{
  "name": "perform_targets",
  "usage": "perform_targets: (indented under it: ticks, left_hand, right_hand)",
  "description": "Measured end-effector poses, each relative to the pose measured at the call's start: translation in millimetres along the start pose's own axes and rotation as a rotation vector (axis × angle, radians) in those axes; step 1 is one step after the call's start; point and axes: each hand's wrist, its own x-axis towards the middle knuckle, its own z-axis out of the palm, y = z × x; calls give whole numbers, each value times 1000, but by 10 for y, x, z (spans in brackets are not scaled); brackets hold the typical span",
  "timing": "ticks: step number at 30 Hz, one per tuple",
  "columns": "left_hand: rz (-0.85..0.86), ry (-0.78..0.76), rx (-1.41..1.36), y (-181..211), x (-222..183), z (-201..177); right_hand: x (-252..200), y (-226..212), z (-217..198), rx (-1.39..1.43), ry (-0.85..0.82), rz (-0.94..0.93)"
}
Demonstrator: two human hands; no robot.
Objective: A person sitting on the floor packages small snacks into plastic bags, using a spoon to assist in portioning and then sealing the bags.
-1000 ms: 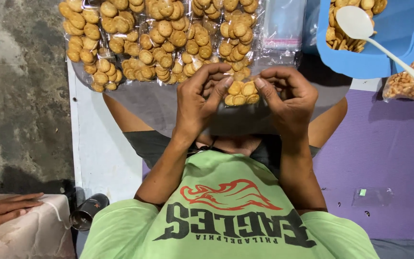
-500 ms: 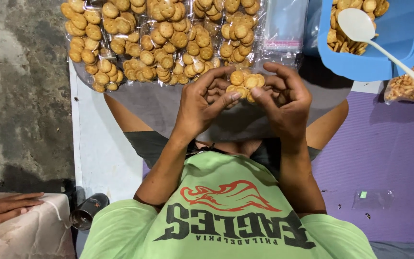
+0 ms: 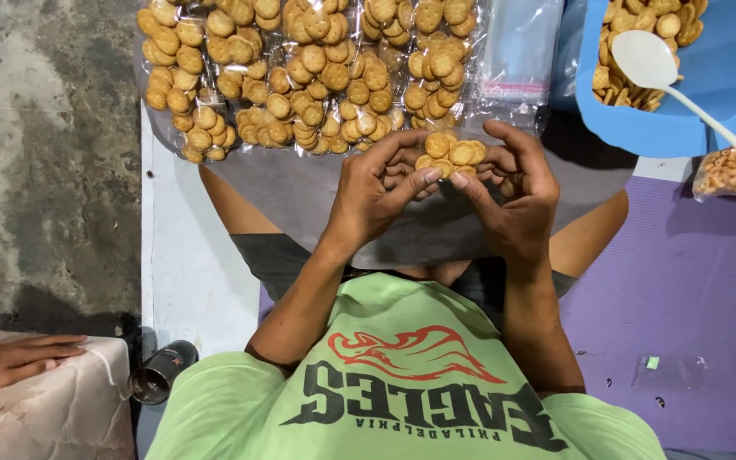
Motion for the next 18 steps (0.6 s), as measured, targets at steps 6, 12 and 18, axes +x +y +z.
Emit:
perform_targets:
  ticks: [6,12,18]
  left_hand:
    - [-32,-42,28,-23,-17,-61]
    - [-109,-127,42,-105,-137,-171]
    - [-69,-168,40,-192,-280,-173]
  right_hand:
    - [-11,31,-25,-33,-7,-9]
    - [-18,209,-211,-51,27,14]
    - [141,182,-203,-41,90,-14]
